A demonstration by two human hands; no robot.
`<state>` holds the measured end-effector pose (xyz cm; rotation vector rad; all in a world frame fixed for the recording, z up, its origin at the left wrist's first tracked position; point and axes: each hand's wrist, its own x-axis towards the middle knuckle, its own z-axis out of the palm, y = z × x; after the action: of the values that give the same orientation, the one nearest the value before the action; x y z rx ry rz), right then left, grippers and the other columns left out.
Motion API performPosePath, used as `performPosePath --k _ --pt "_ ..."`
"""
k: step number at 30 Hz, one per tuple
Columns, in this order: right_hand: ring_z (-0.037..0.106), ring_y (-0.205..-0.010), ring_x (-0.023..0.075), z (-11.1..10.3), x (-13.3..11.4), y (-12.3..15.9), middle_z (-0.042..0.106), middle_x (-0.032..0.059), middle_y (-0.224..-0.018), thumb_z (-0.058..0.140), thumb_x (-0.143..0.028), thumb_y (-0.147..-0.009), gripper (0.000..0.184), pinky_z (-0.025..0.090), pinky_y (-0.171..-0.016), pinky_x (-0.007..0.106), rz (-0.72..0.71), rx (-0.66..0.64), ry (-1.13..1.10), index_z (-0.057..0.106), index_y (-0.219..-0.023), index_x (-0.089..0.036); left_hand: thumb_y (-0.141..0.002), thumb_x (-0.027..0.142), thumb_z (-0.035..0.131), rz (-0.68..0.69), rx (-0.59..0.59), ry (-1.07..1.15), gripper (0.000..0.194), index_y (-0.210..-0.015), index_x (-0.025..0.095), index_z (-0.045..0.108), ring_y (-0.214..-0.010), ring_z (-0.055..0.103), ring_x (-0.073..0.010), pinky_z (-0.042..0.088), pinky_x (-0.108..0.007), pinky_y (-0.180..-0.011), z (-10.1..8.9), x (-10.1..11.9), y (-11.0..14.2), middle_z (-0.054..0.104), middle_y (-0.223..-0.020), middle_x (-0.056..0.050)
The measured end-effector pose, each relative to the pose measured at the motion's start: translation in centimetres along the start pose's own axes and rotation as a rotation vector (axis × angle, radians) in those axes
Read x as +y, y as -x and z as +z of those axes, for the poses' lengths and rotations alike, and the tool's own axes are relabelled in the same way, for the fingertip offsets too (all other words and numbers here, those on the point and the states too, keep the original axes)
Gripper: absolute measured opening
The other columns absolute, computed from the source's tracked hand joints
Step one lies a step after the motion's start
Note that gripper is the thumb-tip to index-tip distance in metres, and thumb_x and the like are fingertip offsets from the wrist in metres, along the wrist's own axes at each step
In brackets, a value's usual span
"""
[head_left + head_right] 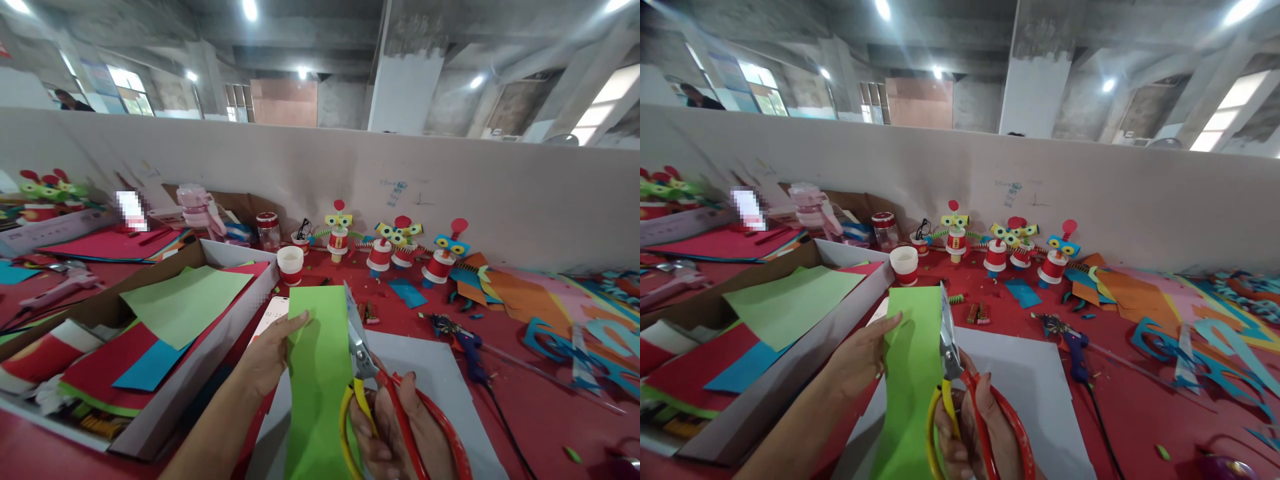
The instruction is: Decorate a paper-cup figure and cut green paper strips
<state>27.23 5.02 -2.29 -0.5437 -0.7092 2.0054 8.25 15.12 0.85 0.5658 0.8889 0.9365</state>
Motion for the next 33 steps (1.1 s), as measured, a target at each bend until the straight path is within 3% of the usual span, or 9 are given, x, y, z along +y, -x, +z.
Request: performPosePath --k 7,15,22,26,29,31,33 --pt "0.03 -0.048 0.003 0.0 0.2 -0.1 0.046 -0.0021 -0.073 0.047 -0.082 -0.075 0.067 0.023 -0.036 0.014 0.016 -0.053 0.004 0.056 -0.074 -0.016 -0.069 0.021 0.079 -0.012 0.083 0.07 0.027 -0.093 0.01 0.071 -0.062 0.072 -0.0239 0.061 -0.033 -0.062 0.1 -0.5 -0.1 0.077 -0.076 -0.01" --pt "0.031 -0.048 0.0044 -0.1 0.2 -0.2 0.045 -0.0027 -0.069 0.048 -0.081 -0.074 0.066 0.023 -0.036 0.015 -0.025 -0.043 0.004 0.057 -0.073 -0.016 -0.068 0.019 0.079 -0.01 0.21 0.109 0.026 -0.091 0.011 0.07 -0.06 0.072 -0.0237 0.061 -0.033 -0.063 1.0 -0.9 0.6 0.076 -0.074 -0.009" --pt "0.029 -0.047 0.0046 -0.1 0.3 0.0 0.048 -0.0029 -0.072 0.049 -0.081 -0.075 0.063 0.022 -0.037 0.015 -0.072 -0.002 -0.023 0.056 -0.083 -0.019 -0.064 0.022 0.082 -0.014 0.203 0.102 0.037 -0.096 0.009 0.069 -0.063 0.073 -0.0253 0.061 -0.034 -0.065 0.6 -1.1 0.4 0.076 -0.075 -0.011" --pt "0.028 -0.05 0.0052 0.4 -1.1 0.5 0.045 -0.002 -0.07 0.045 -0.083 -0.074 0.068 0.021 -0.04 0.017 -0.137 0.119 0.045 0.054 -0.072 -0.016 -0.067 0.026 0.081 -0.031 0.166 0.094 0.034 -0.096 0.011 0.07 -0.064 0.072 -0.0251 0.06 -0.034 -0.062 0.2 -1.0 0.1 0.076 -0.074 -0.01" --pt "0.028 -0.05 0.0068 0.2 -2.6 0.9 0.046 -0.0015 -0.069 0.044 -0.078 -0.08 0.061 0.023 -0.041 0.018 -0.212 0.301 0.176 0.053 -0.071 -0.018 -0.07 0.03 0.08 -0.006 0.146 0.042 0.034 -0.097 0.013 0.07 -0.071 0.073 -0.0241 0.06 -0.032 -0.065 0.1 -1.1 0.0 0.077 -0.083 -0.01" --pt "0.029 -0.047 0.0076 -0.5 -3.7 1.3 0.046 -0.0032 -0.064 0.047 -0.075 -0.08 0.056 0.025 -0.041 0.02 -0.176 0.459 0.407 0.052 -0.072 -0.02 -0.068 0.032 0.081 0.041 0.106 -0.036 0.038 -0.099 0.014 0.071 -0.078 0.073 -0.0241 0.059 -0.031 -0.07 0.0 -1.2 -0.2 0.077 -0.09 -0.01" --pt "0.036 -0.045 0.0102 -1.4 -4.6 1.8 0.048 -0.0044 -0.06 0.052 -0.072 -0.079 0.049 0.031 -0.043 0.023 -0.135 0.625 0.809 0.056 -0.081 -0.023 -0.062 0.03 0.085 0.086 0.042 -0.158 0.041 -0.098 0.014 0.072 -0.084 0.073 -0.025 0.057 -0.031 -0.073 -0.1 -1.2 -0.3 0.077 -0.093 -0.01"
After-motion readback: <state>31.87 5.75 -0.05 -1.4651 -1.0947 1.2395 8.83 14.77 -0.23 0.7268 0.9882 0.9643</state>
